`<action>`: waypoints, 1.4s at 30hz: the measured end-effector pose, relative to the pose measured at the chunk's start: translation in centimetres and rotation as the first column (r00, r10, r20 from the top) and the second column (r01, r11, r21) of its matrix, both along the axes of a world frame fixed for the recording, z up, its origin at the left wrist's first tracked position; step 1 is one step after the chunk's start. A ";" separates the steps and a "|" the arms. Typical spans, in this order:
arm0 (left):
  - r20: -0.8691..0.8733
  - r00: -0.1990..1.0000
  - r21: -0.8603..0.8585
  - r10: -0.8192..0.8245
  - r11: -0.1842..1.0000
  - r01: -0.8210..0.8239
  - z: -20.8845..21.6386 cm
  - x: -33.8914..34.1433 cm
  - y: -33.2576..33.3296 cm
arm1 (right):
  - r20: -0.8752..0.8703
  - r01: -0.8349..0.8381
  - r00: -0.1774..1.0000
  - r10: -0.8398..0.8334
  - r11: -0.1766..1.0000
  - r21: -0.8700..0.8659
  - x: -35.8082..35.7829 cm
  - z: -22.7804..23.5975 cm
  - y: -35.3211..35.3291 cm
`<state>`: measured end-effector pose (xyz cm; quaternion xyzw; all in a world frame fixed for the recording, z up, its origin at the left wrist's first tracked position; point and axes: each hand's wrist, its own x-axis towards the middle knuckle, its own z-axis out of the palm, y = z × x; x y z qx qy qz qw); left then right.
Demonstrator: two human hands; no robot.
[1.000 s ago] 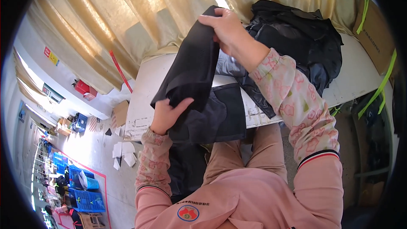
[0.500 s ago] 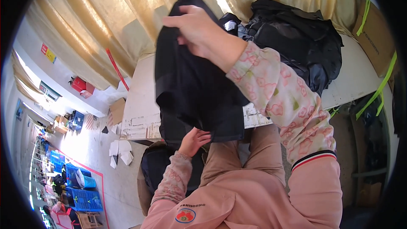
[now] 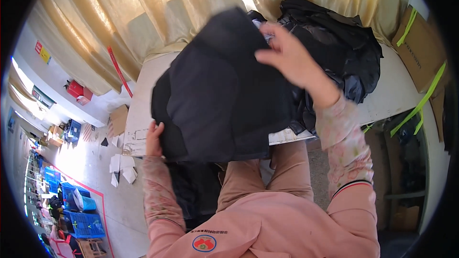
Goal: Inspecting and sorting black fabric parts for manufacturing.
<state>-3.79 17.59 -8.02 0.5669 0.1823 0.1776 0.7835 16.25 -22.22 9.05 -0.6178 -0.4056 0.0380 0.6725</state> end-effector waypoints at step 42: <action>0.109 0.785 0.454 -0.610 0.733 0.507 4.9 3.9 -17.0 | -0.366 0.428 0.840 -0.401 0.904 -0.006 10.4 -18.6 4.6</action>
